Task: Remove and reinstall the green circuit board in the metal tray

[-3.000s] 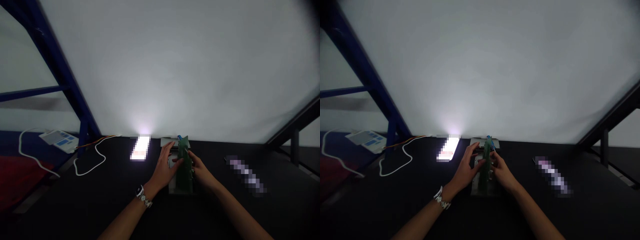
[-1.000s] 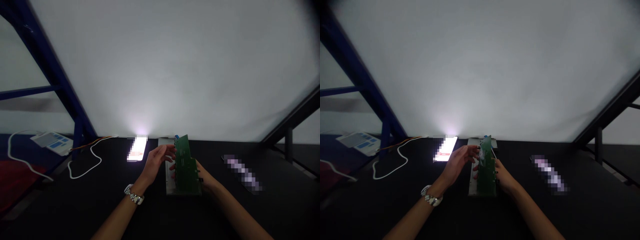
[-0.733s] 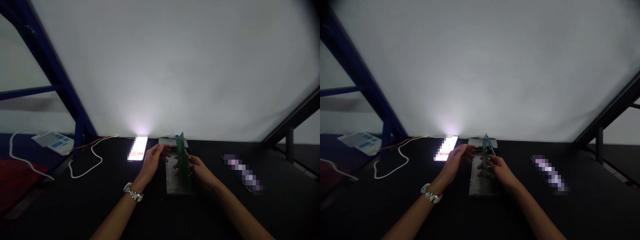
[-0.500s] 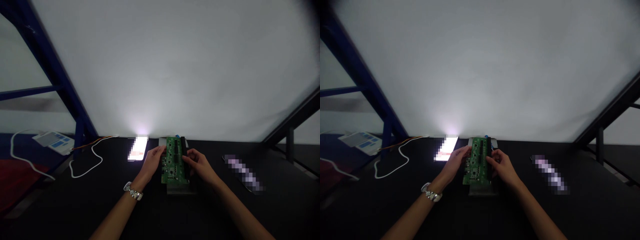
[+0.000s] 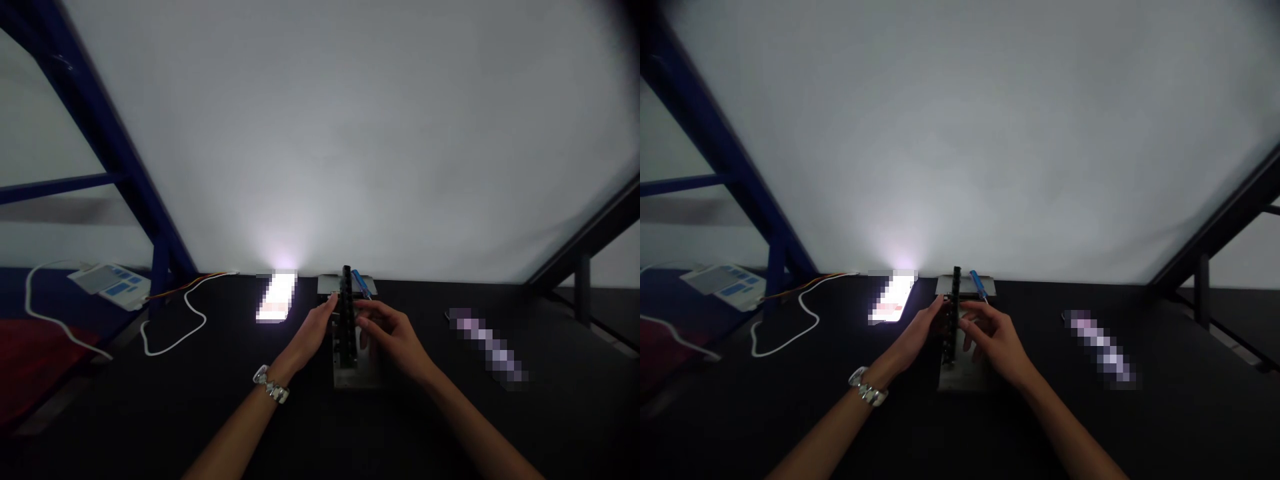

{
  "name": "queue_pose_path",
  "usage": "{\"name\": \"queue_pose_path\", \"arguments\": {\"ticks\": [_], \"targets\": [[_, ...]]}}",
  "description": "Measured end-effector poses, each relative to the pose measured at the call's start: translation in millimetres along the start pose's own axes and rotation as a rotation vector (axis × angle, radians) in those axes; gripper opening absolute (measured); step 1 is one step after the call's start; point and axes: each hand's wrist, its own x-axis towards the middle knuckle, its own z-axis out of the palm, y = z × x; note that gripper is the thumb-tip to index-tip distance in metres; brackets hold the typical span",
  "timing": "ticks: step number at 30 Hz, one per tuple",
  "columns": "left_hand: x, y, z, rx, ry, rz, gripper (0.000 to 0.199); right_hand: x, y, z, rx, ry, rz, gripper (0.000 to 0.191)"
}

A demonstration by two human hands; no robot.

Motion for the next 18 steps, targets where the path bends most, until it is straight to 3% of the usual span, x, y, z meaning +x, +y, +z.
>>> {"name": "queue_pose_path", "arguments": {"ticks": [5, 11, 18], "targets": [[0.8, -6.0, -2.1, -0.099, -0.01, -0.084, 0.067, -3.3, -0.9, 4.6, -0.017, -0.099, -0.017, 0.038], [3.9, -7.3, 2.7, 0.014, 0.059, 0.035, 0.05, 0.8, 2.8, 0.1, -0.029, 0.025, 0.01, 0.035], [7.5, -6.2, -3.4, 0.029, 0.153, 0.104, 0.044, 8.7, 12.5, -22.8, -0.118, 0.149, 0.016, 0.037]]}}
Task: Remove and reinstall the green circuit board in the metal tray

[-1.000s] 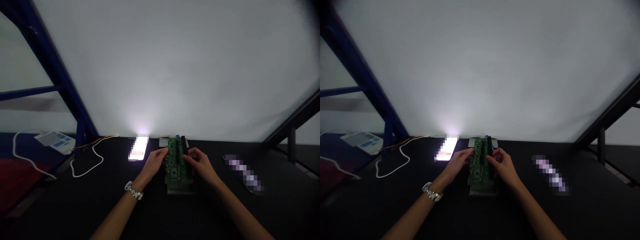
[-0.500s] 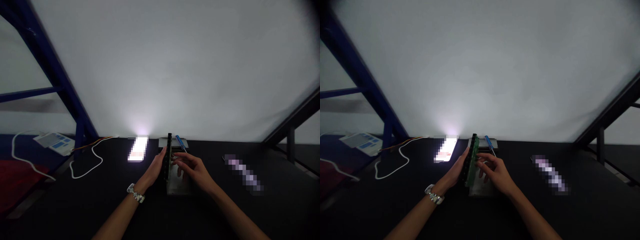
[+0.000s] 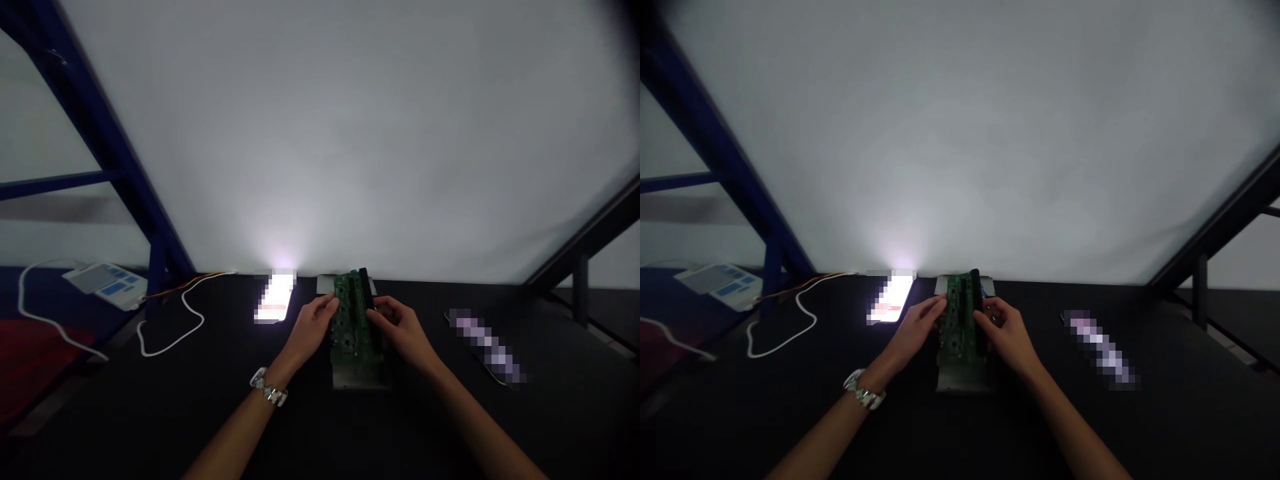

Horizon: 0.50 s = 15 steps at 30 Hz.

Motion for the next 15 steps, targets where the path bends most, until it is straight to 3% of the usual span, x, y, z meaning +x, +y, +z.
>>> {"name": "queue_pose_path", "arguments": {"ticks": [4, 11, 15], "targets": [[0.0, 13.8, -5.0, -0.044, 0.004, 0.094, 0.039, 2.7, 8.4, -3.0, -0.02, -0.02, 0.07, 0.041], [-13.7, 27.3, 6.4, -0.212, -0.263, 0.113, 0.038, -6.1, -4.3, 13.3, 0.107, -0.185, 0.148, 0.043], [-13.4, 25.9, 9.5, -0.187, -0.231, 0.132, 0.035, -13.7, -13.3, 17.2, 0.277, -0.255, 0.253, 0.037]]}}
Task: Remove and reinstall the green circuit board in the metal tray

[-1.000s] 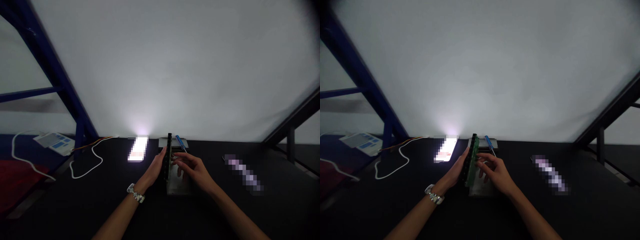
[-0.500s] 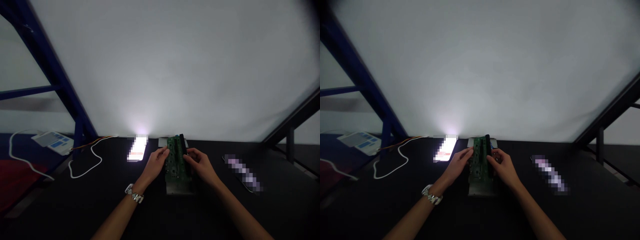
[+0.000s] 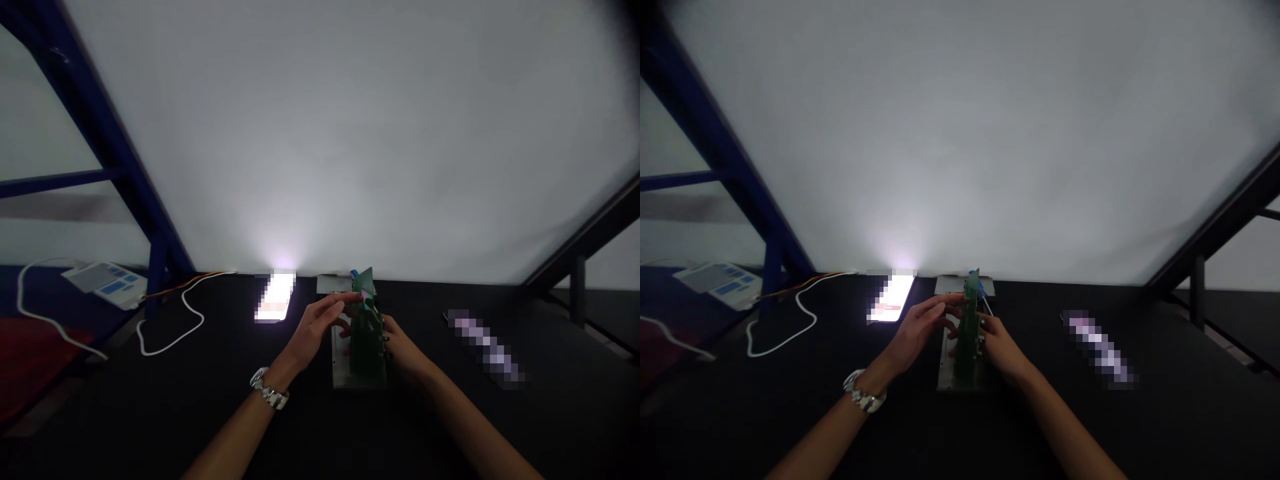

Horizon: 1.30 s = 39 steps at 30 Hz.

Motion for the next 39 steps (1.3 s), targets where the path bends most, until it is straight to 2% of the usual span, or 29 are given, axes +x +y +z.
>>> {"name": "queue_pose_path", "arguments": {"ticks": [2, 7, 14, 17, 20, 24, 28, 34, 37, 39], "targets": [[2.3, -2.4, -3.3, 0.057, 0.061, -0.001, 0.033, -4.0, -2.0, 1.3, 0.047, -0.027, 0.006, 0.036], [6.5, -7.8, -10.1, 0.175, 0.175, -0.018, 0.034, -4.4, -2.5, 0.4, 0.072, -0.044, 0.008, 0.047], [6.1, -6.5, -8.6, 0.186, 0.157, -0.047, 0.04, 14.1, 12.2, -14.5, -0.239, 0.143, -0.161, 0.038], [6.1, -5.2, -10.3, 0.191, 0.178, -0.055, 0.037, 15.0, 14.6, -18.0, -0.297, 0.159, -0.233, 0.035], [5.3, -3.1, -12.2, 0.169, 0.131, -0.066, 0.036, 14.3, 14.4, -18.2, -0.341, 0.189, -0.327, 0.03], [2.7, -1.3, -14.2, 0.19, -0.038, -0.066, 0.039, 14.5, 12.7, -16.9, -0.367, 0.216, -0.401, 0.026], [0.4, -5.9, -19.0, 0.331, -0.146, -0.031, 0.057, 14.4, 8.4, -13.9, -0.399, 0.232, -0.522, 0.02], [-4.2, -20.1, -27.3, 0.575, -0.122, 0.028, 0.081, 11.9, 4.8, -7.4, -0.37, 0.17, -0.658, 0.026], [-5.0, -29.0, -27.7, 0.61, -0.107, 0.042, 0.091, 9.5, 4.4, -2.8, -0.37, 0.095, -0.705, 0.032], [-3.9, -34.5, -26.8, 0.585, -0.126, 0.044, 0.095, 9.1, 4.4, 1.0, -0.398, 0.065, -0.717, 0.029]]}}
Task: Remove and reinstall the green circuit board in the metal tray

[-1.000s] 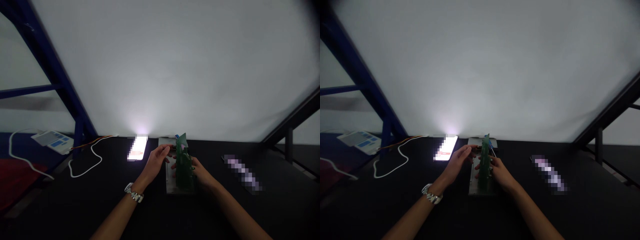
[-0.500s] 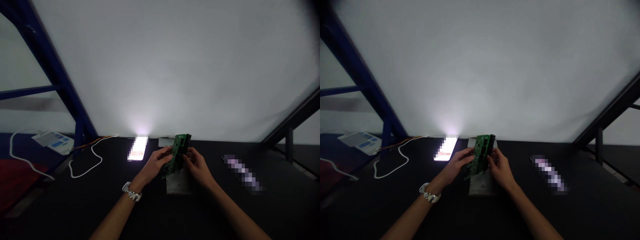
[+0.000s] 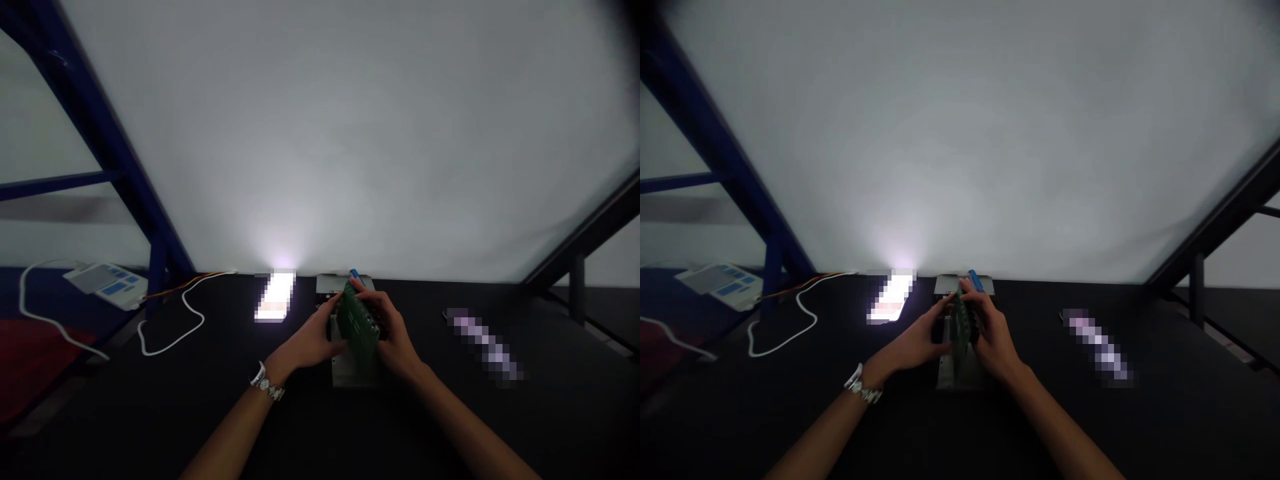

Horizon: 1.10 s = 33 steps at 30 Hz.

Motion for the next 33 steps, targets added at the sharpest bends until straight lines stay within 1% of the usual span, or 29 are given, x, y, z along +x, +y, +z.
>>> {"name": "queue_pose_path", "arguments": {"ticks": [1, 3, 5, 7, 10, 14, 17, 21, 23, 28, 33], "targets": [[1.1, -1.6, 1.9, -0.018, -0.014, 0.011, 0.096, 0.3, -0.4, 1.9, -0.009, -0.002, -0.004, 0.027], [4.0, -3.7, 5.7, -0.042, -0.015, 0.051, 0.1, 1.1, 0.0, 5.6, -0.023, 0.033, -0.015, 0.025], [7.2, -4.8, 9.2, -0.039, 0.022, 0.1, 0.102, 1.9, 1.5, 8.2, -0.048, 0.078, -0.015, 0.029], [9.8, -5.8, 12.2, -0.023, 0.08, 0.139, 0.101, 2.1, 3.2, 9.1, -0.096, 0.089, 0.004, 0.032], [11.7, -7.1, 14.2, -0.007, 0.137, 0.176, 0.098, 1.3, 3.4, 8.1, -0.147, 0.054, 0.041, 0.03], [11.2, -7.4, 10.0, 0.065, 0.167, 0.228, 0.092, 0.1, -3.3, 4.7, -0.128, -0.029, 0.086, 0.019], [10.3, -6.6, 2.8, 0.165, 0.186, 0.227, 0.087, -0.2, -9.0, 0.3, -0.096, -0.031, 0.128, 0.022], [8.6, -3.5, -8.4, 0.263, 0.228, 0.214, 0.087, 0.2, -6.1, -7.8, -0.046, 0.028, 0.306, 0.028], [7.8, -0.2, -12.6, 0.297, 0.24, 0.204, 0.089, 0.6, -0.9, -12.4, -0.06, 0.051, 0.359, 0.03], [6.9, 9.2, -15.0, 0.302, 0.283, 0.197, 0.093, 0.9, 7.2, -22.2, -0.143, 0.073, 0.359, 0.034], [7.4, 15.9, -13.0, 0.239, 0.336, 0.218, 0.092, 1.3, 3.5, -25.7, -0.092, 0.054, 0.372, 0.037]]}}
